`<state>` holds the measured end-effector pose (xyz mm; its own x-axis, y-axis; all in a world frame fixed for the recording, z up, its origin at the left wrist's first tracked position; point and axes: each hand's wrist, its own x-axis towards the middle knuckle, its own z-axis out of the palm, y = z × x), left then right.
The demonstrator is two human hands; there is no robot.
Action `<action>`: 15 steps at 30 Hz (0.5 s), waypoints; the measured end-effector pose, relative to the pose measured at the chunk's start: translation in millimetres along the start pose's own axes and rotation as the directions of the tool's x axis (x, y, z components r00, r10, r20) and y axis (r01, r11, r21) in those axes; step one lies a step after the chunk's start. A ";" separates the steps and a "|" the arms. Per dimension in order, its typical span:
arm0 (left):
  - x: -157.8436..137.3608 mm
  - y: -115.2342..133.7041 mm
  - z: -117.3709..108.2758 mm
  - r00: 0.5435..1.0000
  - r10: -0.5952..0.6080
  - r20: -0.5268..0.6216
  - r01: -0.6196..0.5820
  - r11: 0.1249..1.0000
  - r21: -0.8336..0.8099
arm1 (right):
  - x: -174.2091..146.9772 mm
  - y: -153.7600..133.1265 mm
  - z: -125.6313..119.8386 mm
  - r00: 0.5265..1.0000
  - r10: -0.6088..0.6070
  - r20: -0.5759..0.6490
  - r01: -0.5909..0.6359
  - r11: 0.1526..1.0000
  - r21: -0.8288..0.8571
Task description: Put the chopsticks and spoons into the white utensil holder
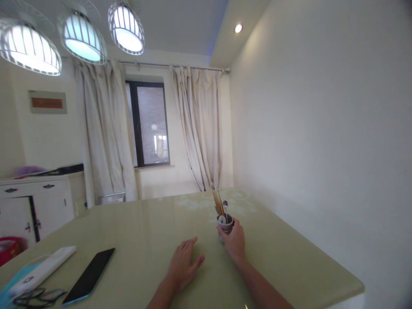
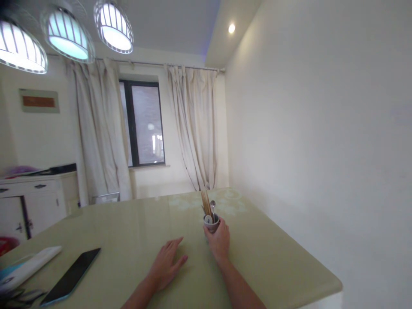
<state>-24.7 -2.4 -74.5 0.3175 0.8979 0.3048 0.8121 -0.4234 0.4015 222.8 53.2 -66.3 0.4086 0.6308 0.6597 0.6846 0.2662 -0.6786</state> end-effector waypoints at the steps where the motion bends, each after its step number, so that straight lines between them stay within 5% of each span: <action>1: -0.4 -0.3 0.6 1.000 0.007 -0.012 -0.007 1.000 0.000 | 7.6 4.8 -4.3 0.999 0.026 0.035 -0.024 0.998 -0.055; 6: -1.6 -2.5 5.1 0.998 0.029 -0.064 -0.029 1.000 0.005 | 41.9 27.8 -29.8 0.983 0.170 0.068 -0.148 0.957 -0.252; 15: -2.8 2.8 3.6 0.997 0.011 -0.083 -0.009 1.000 0.030 | 69.5 47.0 -54.2 0.961 0.265 0.077 -0.224 0.912 -0.343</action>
<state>-21.6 -5.7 -77.3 0.2848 0.8802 0.3795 0.8236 -0.4273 0.3729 316.1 70.1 -34.9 0.5274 0.7332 0.4292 0.7399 -0.1482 -0.6561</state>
